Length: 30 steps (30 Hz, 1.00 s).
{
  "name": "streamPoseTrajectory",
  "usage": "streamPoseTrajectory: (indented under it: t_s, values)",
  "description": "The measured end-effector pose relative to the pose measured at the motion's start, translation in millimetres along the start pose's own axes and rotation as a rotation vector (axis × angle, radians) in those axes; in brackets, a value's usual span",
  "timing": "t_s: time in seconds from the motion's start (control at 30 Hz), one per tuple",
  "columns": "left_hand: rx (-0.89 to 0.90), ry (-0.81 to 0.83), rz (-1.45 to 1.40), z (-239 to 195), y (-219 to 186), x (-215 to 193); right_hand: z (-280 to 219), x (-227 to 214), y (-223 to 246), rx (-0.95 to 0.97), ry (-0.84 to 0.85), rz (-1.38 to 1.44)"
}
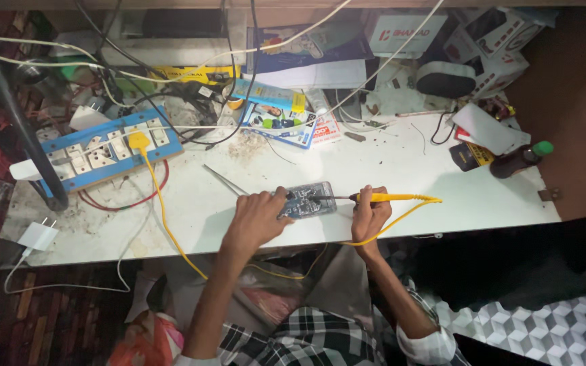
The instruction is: The person solders a small electronic circuit board using a soldering iron and solder wire. They hold the board with one hand and apply the soldering iron with the other, working on various points on the board.
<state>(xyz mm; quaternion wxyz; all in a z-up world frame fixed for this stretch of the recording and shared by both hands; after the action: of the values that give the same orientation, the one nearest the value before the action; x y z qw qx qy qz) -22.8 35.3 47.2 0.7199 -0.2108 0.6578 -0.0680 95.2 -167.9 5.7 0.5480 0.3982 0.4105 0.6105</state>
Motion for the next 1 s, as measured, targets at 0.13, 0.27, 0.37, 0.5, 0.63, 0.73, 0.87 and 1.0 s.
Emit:
streamPoseTrajectory:
  t_s: [0.13, 0.27, 0.37, 0.5, 0.63, 0.73, 0.87, 1.0]
  values:
    - [-0.021, 0.064, 0.020, 2, -3, -23, 1, 2, 1, 0.022, -0.002, 0.003]
    - [-0.178, -0.004, -0.291, -4, -4, -32, 2, 1, 3, 0.063, 0.009, 0.002]
    - [-0.127, -0.331, -0.857, -6, -2, -16, 0, 1, 3, 0.040, 0.052, 0.065]
    - [-0.071, -0.764, -1.389, 12, -4, 34, 1, 3, -4, 0.035, 0.059, 0.043]
    - [-0.301, -1.096, -1.583, 29, -4, 77, 3, 2, -16, 0.153, -0.007, 0.083]
    - [-0.092, -1.086, -1.624, 34, 2, 85, 1, 4, -24, 0.146, -0.016, -0.004]
    - [-0.153, -0.943, -1.419, 46, -3, 76, 8, -2, -26, 0.178, -0.066, -0.044]
    - [-0.138, -0.814, -1.219, 44, -1, 60, 0, 2, -22, 0.145, -0.052, -0.027]
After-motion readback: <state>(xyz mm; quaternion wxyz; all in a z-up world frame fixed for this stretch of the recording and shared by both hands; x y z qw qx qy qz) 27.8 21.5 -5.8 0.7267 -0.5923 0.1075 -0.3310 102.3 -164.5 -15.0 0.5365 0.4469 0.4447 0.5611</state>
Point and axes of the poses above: each hand's wrist, its own z-axis towards the middle knuckle, its own x-axis out of the palm, y = z × x, the point moved 1 cm from there along z, towards the middle knuckle
